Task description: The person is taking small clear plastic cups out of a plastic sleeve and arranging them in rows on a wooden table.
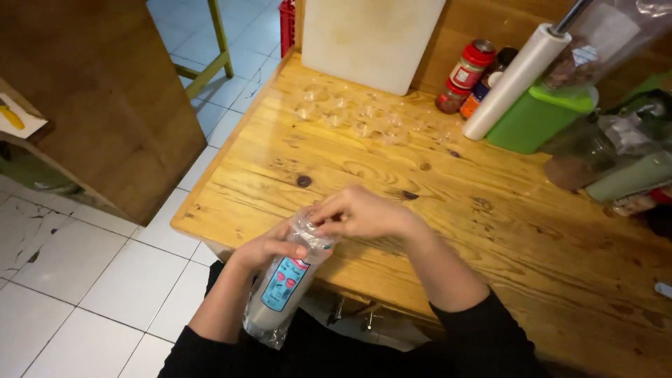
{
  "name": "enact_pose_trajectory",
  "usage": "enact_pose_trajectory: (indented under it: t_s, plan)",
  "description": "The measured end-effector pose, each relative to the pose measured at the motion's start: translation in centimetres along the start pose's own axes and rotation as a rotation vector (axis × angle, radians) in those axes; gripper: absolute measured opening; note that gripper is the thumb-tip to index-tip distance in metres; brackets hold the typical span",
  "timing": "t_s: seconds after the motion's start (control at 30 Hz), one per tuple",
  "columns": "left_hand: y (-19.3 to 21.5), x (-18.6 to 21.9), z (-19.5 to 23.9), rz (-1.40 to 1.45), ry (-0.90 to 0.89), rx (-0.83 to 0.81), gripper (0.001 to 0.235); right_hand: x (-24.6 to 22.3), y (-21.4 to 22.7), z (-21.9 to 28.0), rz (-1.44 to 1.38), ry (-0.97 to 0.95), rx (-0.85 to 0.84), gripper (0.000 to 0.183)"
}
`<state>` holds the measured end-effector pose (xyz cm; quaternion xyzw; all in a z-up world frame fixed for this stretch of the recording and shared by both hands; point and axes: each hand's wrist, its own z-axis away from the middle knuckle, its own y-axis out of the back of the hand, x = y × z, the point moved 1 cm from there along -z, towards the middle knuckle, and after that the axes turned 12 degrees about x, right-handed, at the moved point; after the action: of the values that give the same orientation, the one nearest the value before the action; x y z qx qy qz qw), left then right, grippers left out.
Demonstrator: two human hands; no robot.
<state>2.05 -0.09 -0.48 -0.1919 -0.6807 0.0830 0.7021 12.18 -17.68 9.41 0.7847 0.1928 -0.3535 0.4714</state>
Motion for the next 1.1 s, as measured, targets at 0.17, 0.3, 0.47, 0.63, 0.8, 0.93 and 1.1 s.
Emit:
enact_pose_trajectory:
  t_s: [0.17,0.3,0.47,0.63,0.8,0.93,1.1]
  plan:
    - [2.1,-3.2,-0.5,0.004,-0.028,-0.041,0.1,2.1,-2.9,0.4,0.091,0.042,0.037,0.032]
    - [3.0,-4.8,-0.9,0.019,-0.022,-0.03,0.097,3.7,-4.3,-0.2,0.074,0.024,0.066,0.021]
    - [4.1,-6.5,-1.0,-0.088,-0.093,-0.063,0.1,5.3,-5.4,0.0,-0.022,0.052,0.033,0.032]
    - [5.1,-7.0,-0.9,-0.211,-0.164,-0.037,0.1,5.2,-5.2,-0.2,-0.001,0.062,-0.001,0.038]
    - [1.3,-3.1,0.0,-0.091,-0.068,-0.015,0.1,4.9,-4.7,0.3,-0.059,-0.068,-0.02,0.028]
    - [4.8,-6.6,-0.5,-0.028,0.001,0.049,0.095,4.5,-3.5,-0.2,-0.017,0.001,-0.001,0.026]
    - [1.4,-3.4,-0.1,0.065,0.037,-0.045,0.095,4.0,-2.2,-0.6,-0.01,-0.071,-0.078,0.018]
